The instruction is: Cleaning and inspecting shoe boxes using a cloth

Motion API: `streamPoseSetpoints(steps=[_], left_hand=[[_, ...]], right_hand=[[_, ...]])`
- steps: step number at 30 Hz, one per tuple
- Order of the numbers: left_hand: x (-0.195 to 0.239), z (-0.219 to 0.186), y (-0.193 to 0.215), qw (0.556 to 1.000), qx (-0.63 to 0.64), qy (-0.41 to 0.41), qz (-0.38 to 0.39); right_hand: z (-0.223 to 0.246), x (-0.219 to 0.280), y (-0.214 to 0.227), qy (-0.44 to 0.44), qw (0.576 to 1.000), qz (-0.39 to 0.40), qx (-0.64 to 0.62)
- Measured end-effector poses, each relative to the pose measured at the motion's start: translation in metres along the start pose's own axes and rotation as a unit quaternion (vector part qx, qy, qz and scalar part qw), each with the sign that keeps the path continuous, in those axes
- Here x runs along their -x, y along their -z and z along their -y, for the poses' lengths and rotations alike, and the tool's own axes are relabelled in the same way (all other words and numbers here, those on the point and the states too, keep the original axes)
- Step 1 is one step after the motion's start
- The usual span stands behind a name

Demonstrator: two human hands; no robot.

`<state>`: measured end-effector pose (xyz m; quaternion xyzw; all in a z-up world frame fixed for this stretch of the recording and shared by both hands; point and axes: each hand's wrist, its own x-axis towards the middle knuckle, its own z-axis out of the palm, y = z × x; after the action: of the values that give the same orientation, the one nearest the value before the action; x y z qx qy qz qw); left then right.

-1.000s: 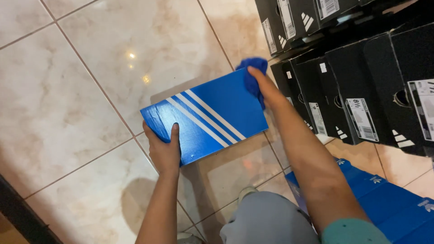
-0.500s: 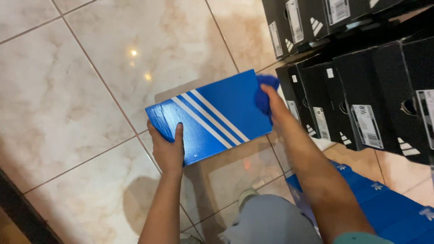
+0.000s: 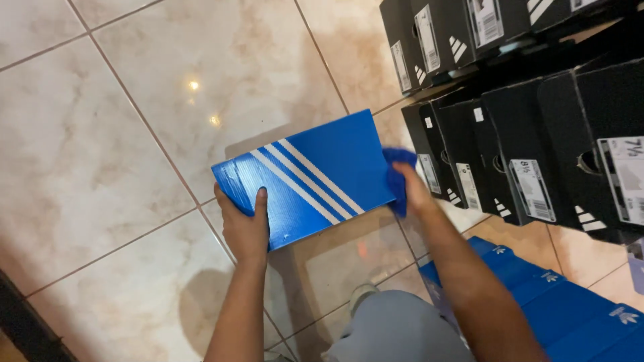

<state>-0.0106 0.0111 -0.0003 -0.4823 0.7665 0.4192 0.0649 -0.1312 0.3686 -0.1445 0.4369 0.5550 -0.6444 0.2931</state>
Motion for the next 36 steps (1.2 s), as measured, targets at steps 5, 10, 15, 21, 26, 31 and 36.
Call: streamPoseSetpoints(steps=[5, 10, 15, 21, 26, 31, 36], left_hand=[[-0.001, -0.001, 0.000, 1.000, 0.000, 0.002, 0.006], [0.006, -0.008, 0.003, 1.000, 0.007, 0.005, 0.003], [0.001, 0.003, -0.005, 1.000, 0.011, 0.013, 0.003], [-0.005, 0.028, -0.019, 0.993, 0.043, -0.080, -0.076], [0.024, 0.062, -0.032, 0.911, -0.295, -0.234, -0.168], [0.016, 0.062, -0.005, 0.858, -0.304, -0.337, -0.239], [-0.030, 0.011, 0.012, 0.953, -0.135, -0.259, -0.080]], right_hand=[[0.091, 0.004, -0.104, 0.102, 0.989, 0.088, 0.063], [0.068, 0.075, -0.088, 0.083, 0.991, 0.057, 0.093], [0.043, 0.130, -0.053, 0.032, 0.986, 0.011, 0.165], [0.032, 0.072, -0.056, 0.021, 0.998, -0.007, 0.052], [0.058, -0.007, -0.097, 0.148, 0.987, 0.026, -0.061], [0.084, 0.019, -0.174, 0.247, 0.961, 0.031, -0.116], [0.039, 0.084, -0.206, 0.334, 0.942, 0.015, -0.043]])
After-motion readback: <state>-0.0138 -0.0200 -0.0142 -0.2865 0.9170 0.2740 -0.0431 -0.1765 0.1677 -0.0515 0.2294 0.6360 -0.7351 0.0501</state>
